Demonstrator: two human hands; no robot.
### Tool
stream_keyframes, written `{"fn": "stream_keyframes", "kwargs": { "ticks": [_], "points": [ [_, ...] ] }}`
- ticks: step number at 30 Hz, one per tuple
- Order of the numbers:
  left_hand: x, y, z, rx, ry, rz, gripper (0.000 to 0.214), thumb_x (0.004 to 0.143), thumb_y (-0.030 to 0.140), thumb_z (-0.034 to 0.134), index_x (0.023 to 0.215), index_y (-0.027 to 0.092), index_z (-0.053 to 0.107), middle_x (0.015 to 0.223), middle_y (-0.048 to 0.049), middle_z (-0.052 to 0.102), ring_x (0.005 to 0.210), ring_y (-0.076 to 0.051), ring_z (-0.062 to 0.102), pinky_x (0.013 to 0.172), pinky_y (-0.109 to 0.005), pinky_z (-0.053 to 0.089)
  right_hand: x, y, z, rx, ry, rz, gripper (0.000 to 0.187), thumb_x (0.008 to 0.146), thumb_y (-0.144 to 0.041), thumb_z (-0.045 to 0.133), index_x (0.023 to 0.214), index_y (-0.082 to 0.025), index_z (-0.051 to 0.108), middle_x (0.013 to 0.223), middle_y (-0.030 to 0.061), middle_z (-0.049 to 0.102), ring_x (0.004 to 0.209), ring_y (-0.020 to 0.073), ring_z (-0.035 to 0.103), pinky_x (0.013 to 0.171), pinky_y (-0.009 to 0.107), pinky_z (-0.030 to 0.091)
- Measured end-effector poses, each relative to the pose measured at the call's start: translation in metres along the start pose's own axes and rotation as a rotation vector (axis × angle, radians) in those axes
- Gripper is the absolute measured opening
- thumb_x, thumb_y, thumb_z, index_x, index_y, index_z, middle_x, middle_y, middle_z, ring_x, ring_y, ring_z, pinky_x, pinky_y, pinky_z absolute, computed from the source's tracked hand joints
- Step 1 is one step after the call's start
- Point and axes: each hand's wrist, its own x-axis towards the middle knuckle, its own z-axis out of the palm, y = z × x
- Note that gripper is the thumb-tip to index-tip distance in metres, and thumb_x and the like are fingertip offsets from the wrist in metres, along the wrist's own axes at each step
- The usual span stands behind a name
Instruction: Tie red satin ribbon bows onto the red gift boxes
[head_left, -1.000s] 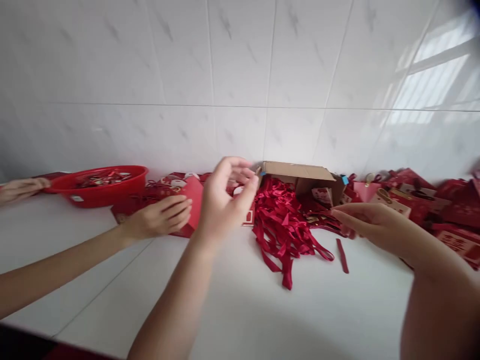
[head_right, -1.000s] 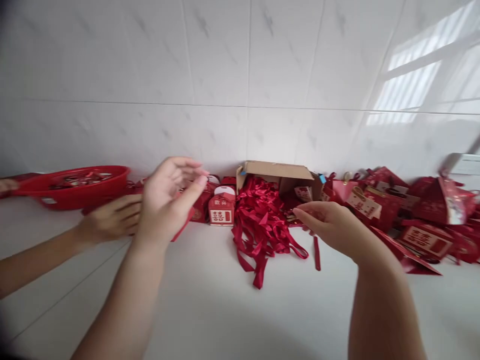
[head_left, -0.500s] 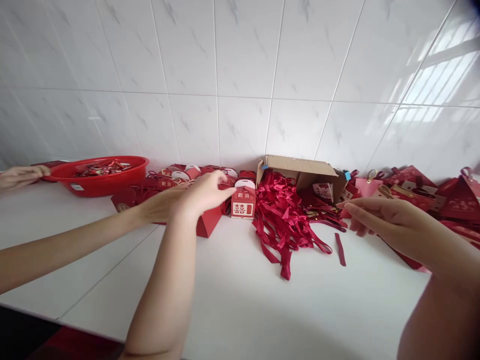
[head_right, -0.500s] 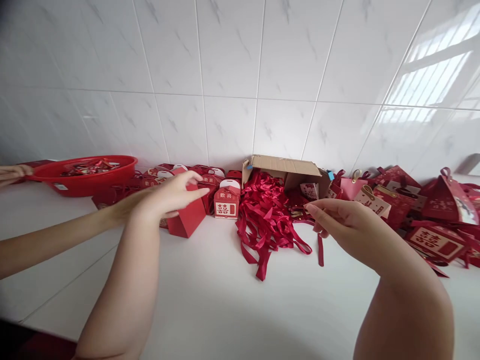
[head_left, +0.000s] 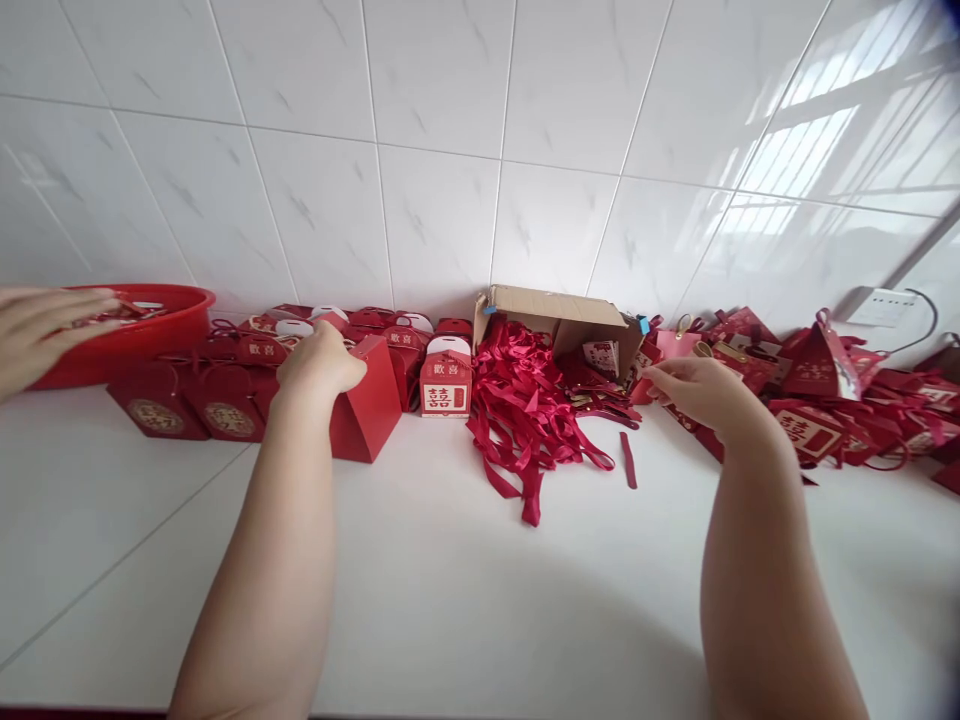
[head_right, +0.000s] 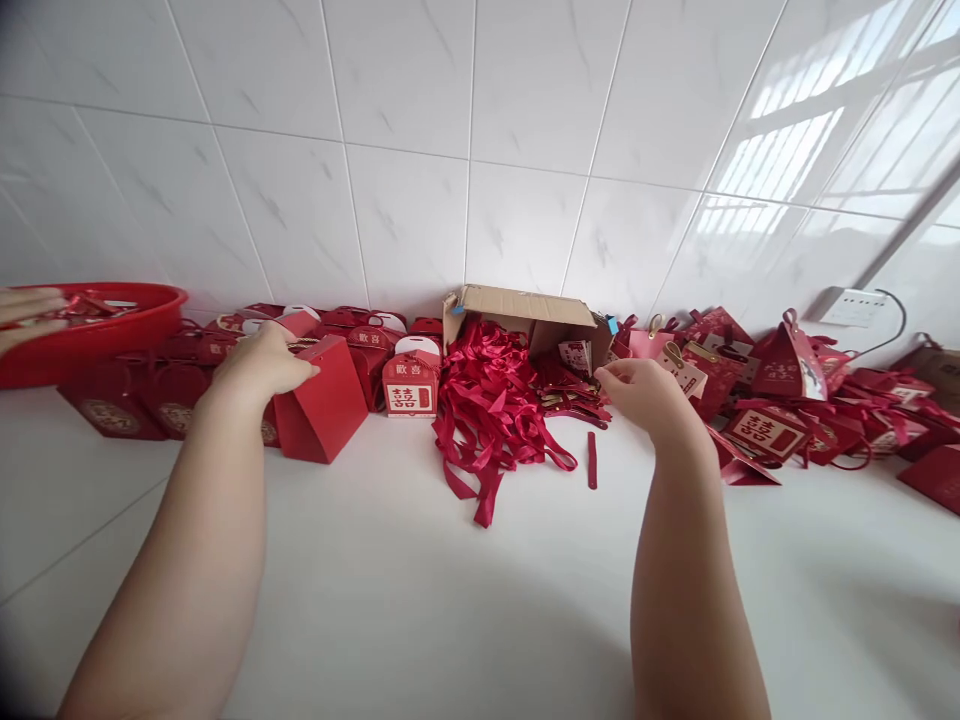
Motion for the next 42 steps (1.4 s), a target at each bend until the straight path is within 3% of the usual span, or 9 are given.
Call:
{"fn": "stream_keyframes", "kwargs": {
  "ticks": [2,5,14,21,25,29,34,39,42],
  "points": [
    [-0.002,0.014,0.031,0.401,-0.077,-0.173,0.026,0.071,0.035,0.071,0.088,0.015,0.065,0.093,-0.0094,0.065,0.096,-0.032,0.062,0.078,-0.048,0.050,0.014,0.011,0.012,-0.090,-0.046,0.057,0.018,0.077,-0.031,0.059,0.079,-0.020,0.073,0.065,0.0042,0.067,0.064,0.0206,0.061,0.064,0.033,0.046],
    [-0.006,0.040,0.052,0.589,-0.168,-0.248,0.027,0.052,0.029,0.077,0.074,0.021,0.064,0.084,-0.0110,0.068,0.087,-0.038,0.064,0.068,-0.047,0.049,0.029,0.027,0.038,-0.132,-0.110,0.093,0.021,0.078,-0.027,0.057,0.083,-0.015,0.073,0.070,0.0063,0.068,0.066,0.0190,0.062,0.066,0.031,0.045],
    [-0.035,0.091,0.080,0.443,-0.785,0.039,0.035,0.063,0.036,0.064,0.097,0.028,0.060,0.106,-0.0054,0.067,0.099,-0.027,0.064,0.072,-0.032,0.050,0.035,0.052,0.127,-0.147,-0.068,0.100,0.039,0.085,-0.046,0.053,0.101,-0.012,0.063,0.095,0.0106,0.066,0.087,0.0209,0.061,0.075,0.033,0.046],
    [-0.044,0.100,0.088,0.412,-0.853,0.064,0.037,0.062,0.040,0.064,0.097,0.029,0.061,0.101,-0.0041,0.068,0.087,-0.026,0.066,0.068,-0.031,0.049,0.046,0.040,0.163,-0.115,0.063,-0.014,0.041,0.079,-0.013,0.048,0.119,-0.015,0.058,0.121,0.0157,0.059,0.115,0.0292,0.044,0.094,0.040,0.032],
    [-0.047,0.103,0.086,0.397,-0.822,0.057,0.030,0.060,0.043,0.065,0.086,0.029,0.063,0.085,-0.0026,0.070,0.073,-0.025,0.067,0.057,-0.028,0.046,0.049,0.046,0.176,-0.027,0.080,-0.004,0.035,0.073,-0.009,0.051,0.103,-0.015,0.068,0.113,0.0149,0.063,0.114,0.0312,0.044,0.098,0.046,0.026],
    [-0.048,0.103,0.087,0.450,-0.773,0.061,0.027,0.062,0.044,0.065,0.084,0.028,0.064,0.084,-0.0036,0.070,0.074,-0.026,0.068,0.057,-0.028,0.047,0.050,0.052,0.171,0.143,0.174,0.034,0.027,0.077,-0.017,0.049,0.087,-0.018,0.073,0.116,0.0115,0.062,0.113,0.0299,0.045,0.099,0.045,0.029],
    [-0.049,0.106,0.089,0.488,-0.721,0.065,0.048,0.069,0.052,0.063,0.111,0.028,0.059,0.118,-0.0084,0.063,0.094,-0.031,0.065,0.068,-0.035,0.051,0.055,0.031,0.143,0.501,0.320,0.049,0.029,0.073,-0.020,0.045,0.088,-0.014,0.070,0.106,0.0109,0.065,0.097,0.0233,0.059,0.089,0.036,0.044],
    [-0.055,0.124,0.098,-0.021,-0.351,0.190,0.035,0.080,0.049,0.060,0.104,0.025,0.061,0.112,-0.0073,0.065,0.104,-0.024,0.062,0.087,-0.036,0.050,0.043,-0.024,0.091,0.903,0.364,-0.052,0.021,0.073,-0.023,0.042,0.081,-0.017,0.061,0.094,0.0088,0.067,0.094,0.0202,0.065,0.083,0.035,0.052],
    [-0.064,0.137,0.103,-0.305,-0.425,0.105,0.030,0.083,0.049,0.057,0.095,0.022,0.062,0.099,-0.0065,0.067,0.097,-0.021,0.063,0.087,-0.034,0.050,0.011,-0.056,0.056,1.104,0.307,-0.216,0.011,0.073,-0.022,0.048,0.068,-0.021,0.058,0.091,0.0040,0.067,0.094,0.0175,0.066,0.087,0.035,0.052]
  ]
}}
